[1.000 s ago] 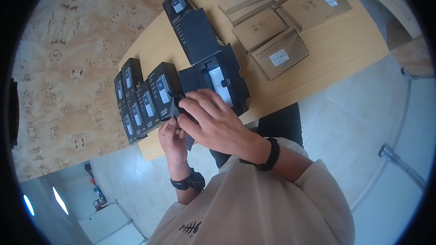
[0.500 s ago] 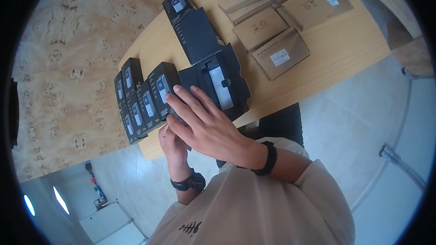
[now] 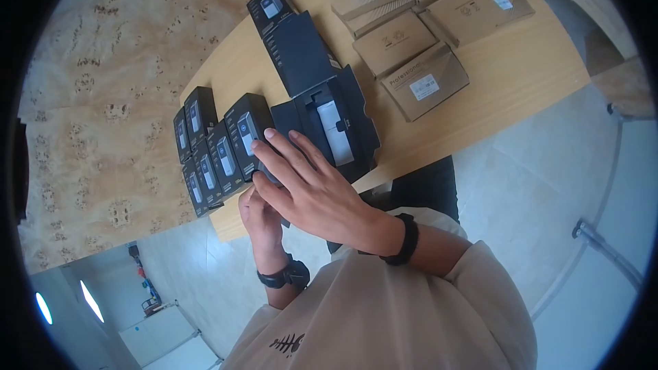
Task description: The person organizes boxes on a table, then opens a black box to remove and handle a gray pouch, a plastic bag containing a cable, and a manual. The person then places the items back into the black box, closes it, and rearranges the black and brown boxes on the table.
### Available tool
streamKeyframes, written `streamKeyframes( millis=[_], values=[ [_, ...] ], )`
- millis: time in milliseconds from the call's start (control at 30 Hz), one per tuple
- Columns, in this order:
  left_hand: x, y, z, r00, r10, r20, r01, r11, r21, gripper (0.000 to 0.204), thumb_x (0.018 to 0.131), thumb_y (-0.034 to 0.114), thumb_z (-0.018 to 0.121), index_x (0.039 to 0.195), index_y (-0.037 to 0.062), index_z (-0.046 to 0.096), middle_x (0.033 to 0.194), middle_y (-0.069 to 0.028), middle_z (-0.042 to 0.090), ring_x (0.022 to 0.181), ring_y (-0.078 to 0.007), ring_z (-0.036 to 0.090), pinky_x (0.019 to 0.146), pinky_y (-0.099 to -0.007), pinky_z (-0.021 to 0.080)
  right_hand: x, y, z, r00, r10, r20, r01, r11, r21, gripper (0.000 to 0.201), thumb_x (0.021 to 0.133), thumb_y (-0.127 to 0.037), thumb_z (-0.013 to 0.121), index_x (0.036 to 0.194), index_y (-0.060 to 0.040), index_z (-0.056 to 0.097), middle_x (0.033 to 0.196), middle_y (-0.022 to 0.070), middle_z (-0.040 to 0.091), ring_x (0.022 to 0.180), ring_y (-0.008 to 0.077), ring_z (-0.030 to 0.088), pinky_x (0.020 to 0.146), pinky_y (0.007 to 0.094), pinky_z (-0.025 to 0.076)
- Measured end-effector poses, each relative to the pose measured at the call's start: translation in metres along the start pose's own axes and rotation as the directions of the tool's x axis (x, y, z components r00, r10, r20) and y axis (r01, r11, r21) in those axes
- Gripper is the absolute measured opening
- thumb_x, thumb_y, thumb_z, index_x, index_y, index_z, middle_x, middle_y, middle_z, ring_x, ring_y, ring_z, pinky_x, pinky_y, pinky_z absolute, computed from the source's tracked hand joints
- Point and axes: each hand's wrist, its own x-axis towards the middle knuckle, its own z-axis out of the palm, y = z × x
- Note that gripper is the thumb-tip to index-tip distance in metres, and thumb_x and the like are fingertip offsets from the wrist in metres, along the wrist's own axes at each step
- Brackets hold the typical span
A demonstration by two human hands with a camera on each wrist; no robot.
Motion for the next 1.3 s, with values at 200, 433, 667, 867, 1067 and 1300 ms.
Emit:
streamKeyframes(
  millis=[200,433,667,867,1067,1300],
  values=[
    [-0.001,0.0,-0.001,1.0,0.014,0.01,-0.014,1.0,0.005,0.035,0.109,0.027,0.055,0.084,0.0039,0.064,0.067,0.0081,0.046,0.059,-0.0011,0.034,0.053,-0.0236,0.02,-0.002,0.001,-0.001,0.999,0.034,0.032,-0.034,0.999,0.013,0.029,0.097,-0.017,0.065,0.123,-0.0053,0.069,0.153,0.0204,0.051,0.149,0.0408,0.044,0.121,0.0592,0.039],
    [0.004,0.022,0.012,0.928,0.3,0.219,-0.357,0.56,0.747,0.016,0.101,0.012,0.065,0.092,-0.0022,0.065,0.108,-0.0155,0.054,0.096,-0.0307,0.054,0.082,-0.0393,0.046,-0.019,0.016,-0.013,0.982,0.165,0.093,-0.184,0.946,0.268,0.035,0.086,-0.003,0.068,0.12,0.0001,0.062,0.135,0.0229,0.058,0.128,0.0407,0.059,0.107,0.0525,0.049],
    [0.008,0.041,0.032,0.777,0.327,0.538,-0.59,0.081,0.803,0.02,0.084,0.026,0.083,0.089,0.0137,0.069,0.14,-0.0133,0.057,0.134,-0.0378,0.052,0.107,-0.0496,0.042,-0.025,0.029,-0.04,0.95,0.279,0.14,-0.311,0.89,0.334,0.072,0.075,0.006,0.065,0.146,-0.0045,0.051,0.142,0.0196,0.056,0.133,0.0415,0.055,0.11,0.0486,0.049],
    [0.004,0.035,0.039,0.707,0.394,0.587,-0.686,0.181,0.705,0.024,0.076,0.028,0.089,0.088,0.0175,0.071,0.142,-0.0144,0.053,0.133,-0.0436,0.051,0.105,-0.0564,0.043,-0.025,0.028,-0.043,0.933,0.258,0.251,-0.357,0.754,0.551,0.077,0.077,0.006,0.064,0.152,-0.0008,0.046,0.148,0.0207,0.055,0.132,0.0359,0.059,0.111,0.0442,0.049],
    [0.001,0.045,0.039,0.698,0.405,0.591,-0.687,0.144,0.712,0.022,0.081,0.029,0.082,0.092,0.0152,0.068,0.137,-0.0095,0.058,0.128,-0.0298,0.055,0.105,-0.0447,0.044,-0.039,0.033,-0.042,0.861,0.312,0.401,-0.508,0.554,0.659,0.058,0.081,0.003,0.068,0.138,-0.0017,0.057,0.117,0.0133,0.069,0.087,0.0192,0.066,0.08,0.0316,0.053],
    [0.001,0.047,0.033,0.724,0.307,0.617,-0.678,0.154,0.719,0.022,0.08,0.027,0.084,0.089,0.0145,0.068,0.133,-0.0077,0.063,0.119,-0.0306,0.059,0.099,-0.0436,0.047,-0.034,0.031,-0.058,0.748,0.343,0.568,-0.652,0.54,0.532,0.011,0.091,-0.008,0.074,0.091,-0.0008,0.066,0.064,0.0052,0.055,0.054,0.0118,0.043,0.053,0.0298,0.038]
  ],
)
